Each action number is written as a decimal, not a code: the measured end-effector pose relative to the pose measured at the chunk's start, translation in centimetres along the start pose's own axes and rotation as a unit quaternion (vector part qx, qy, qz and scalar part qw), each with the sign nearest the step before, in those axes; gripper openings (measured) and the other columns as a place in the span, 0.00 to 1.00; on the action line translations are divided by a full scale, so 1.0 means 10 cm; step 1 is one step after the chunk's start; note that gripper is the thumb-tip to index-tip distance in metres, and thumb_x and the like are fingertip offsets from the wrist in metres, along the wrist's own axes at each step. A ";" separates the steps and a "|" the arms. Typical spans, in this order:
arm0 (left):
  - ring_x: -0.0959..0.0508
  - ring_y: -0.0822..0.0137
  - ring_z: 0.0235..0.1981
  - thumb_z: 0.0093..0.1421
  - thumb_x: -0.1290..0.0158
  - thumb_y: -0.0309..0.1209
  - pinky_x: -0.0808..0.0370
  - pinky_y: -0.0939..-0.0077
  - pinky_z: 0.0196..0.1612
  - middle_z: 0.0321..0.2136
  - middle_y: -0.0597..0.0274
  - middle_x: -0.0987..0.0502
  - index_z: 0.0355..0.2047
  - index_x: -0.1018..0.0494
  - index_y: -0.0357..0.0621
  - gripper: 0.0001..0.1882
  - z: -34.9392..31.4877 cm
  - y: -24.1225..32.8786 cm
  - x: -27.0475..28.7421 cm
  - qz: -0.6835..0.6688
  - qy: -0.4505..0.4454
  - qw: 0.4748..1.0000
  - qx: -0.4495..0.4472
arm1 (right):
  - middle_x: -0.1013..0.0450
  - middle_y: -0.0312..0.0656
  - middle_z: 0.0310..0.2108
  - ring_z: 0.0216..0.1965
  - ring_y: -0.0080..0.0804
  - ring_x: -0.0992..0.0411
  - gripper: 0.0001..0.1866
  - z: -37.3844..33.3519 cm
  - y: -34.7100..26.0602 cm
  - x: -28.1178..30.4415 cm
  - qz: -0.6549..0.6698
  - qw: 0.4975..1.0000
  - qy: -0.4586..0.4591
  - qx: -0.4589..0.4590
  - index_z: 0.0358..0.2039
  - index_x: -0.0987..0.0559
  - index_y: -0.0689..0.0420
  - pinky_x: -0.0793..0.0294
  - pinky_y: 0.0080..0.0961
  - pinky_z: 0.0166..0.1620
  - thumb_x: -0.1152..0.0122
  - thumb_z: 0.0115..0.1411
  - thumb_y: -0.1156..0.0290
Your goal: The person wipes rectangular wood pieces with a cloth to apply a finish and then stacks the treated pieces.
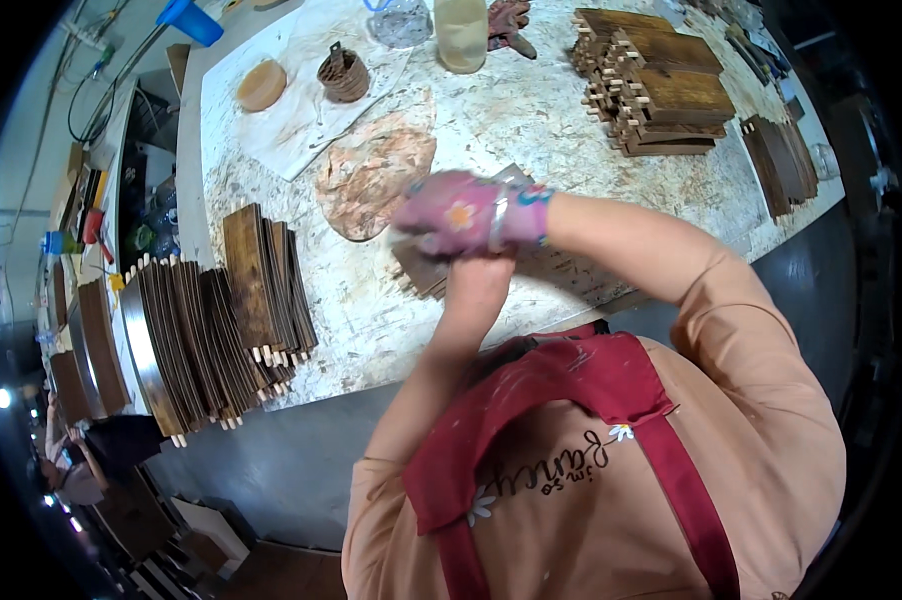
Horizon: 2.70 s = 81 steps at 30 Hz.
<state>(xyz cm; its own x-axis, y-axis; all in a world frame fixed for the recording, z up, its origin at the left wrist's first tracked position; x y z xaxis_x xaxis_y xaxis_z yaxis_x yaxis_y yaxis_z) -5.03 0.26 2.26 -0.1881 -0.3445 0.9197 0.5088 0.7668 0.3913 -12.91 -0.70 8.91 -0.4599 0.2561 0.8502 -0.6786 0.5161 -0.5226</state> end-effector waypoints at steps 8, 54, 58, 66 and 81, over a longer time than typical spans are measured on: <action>0.31 0.53 0.60 0.58 0.54 0.23 0.34 0.55 0.61 0.57 0.55 0.28 0.53 0.28 0.42 0.22 -0.01 0.14 0.27 -0.009 0.188 0.978 -0.087 | 0.25 0.44 0.34 0.33 0.37 0.24 0.13 -0.94 1.07 0.80 0.019 0.976 0.041 -0.214 0.43 0.23 0.54 0.24 0.33 0.36 0.39 0.56 0.69; 0.34 0.52 0.58 0.61 0.48 0.49 0.37 0.52 0.55 0.64 0.54 0.40 0.67 0.42 0.53 0.36 0.08 -0.16 0.30 0.103 -0.011 0.993 0.050 | 0.27 0.52 0.45 0.43 0.49 0.29 0.16 -1.57 0.66 0.20 0.081 0.914 0.316 -0.240 0.52 0.24 0.49 0.26 0.39 0.47 0.48 0.64 0.67; 0.34 0.52 0.58 0.61 0.47 0.49 0.37 0.50 0.54 0.64 0.54 0.40 0.67 0.42 0.54 0.36 0.11 -0.19 0.31 0.091 -0.032 0.993 0.067 | 0.29 0.52 0.34 0.37 0.52 0.28 0.18 -1.87 0.56 -0.02 0.075 0.919 0.271 -0.278 0.50 0.23 0.51 0.27 0.40 0.43 0.46 0.64 0.56; 0.29 0.46 0.53 0.67 0.53 0.37 0.32 0.62 0.56 0.54 0.44 0.31 0.58 0.30 0.45 0.21 0.45 -0.64 0.40 -0.174 -0.076 0.982 -0.004 | 0.29 0.45 0.39 0.36 0.44 0.27 0.23 -1.80 -0.08 -0.12 -0.023 0.960 0.258 -0.105 0.54 0.25 0.46 0.25 0.36 0.41 0.37 0.57 0.63; 0.28 0.49 0.53 0.66 0.52 0.40 0.31 0.58 0.54 0.53 0.47 0.30 0.57 0.30 0.43 0.22 0.43 -0.69 0.35 -0.155 -0.092 0.984 -0.005 | 0.33 0.44 0.27 0.29 0.43 0.31 0.15 -1.87 0.32 0.01 -0.099 0.931 0.290 -0.199 0.44 0.21 0.47 0.31 0.39 0.31 0.36 0.54 0.69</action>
<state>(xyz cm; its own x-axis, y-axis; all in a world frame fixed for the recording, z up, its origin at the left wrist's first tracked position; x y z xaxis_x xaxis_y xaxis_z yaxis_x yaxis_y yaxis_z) -12.85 -3.91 2.91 -0.4840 -0.4566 0.7465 0.4110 0.6345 0.6546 -4.44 16.23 8.56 0.1173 0.4626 0.8788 -0.3974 0.8328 -0.3854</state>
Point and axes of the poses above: each hand's wrist, its own z-axis towards the middle knuckle, its own x-axis out of the back of the hand, y = z × x, the point moved 7 cm from there along z, towards the middle knuckle
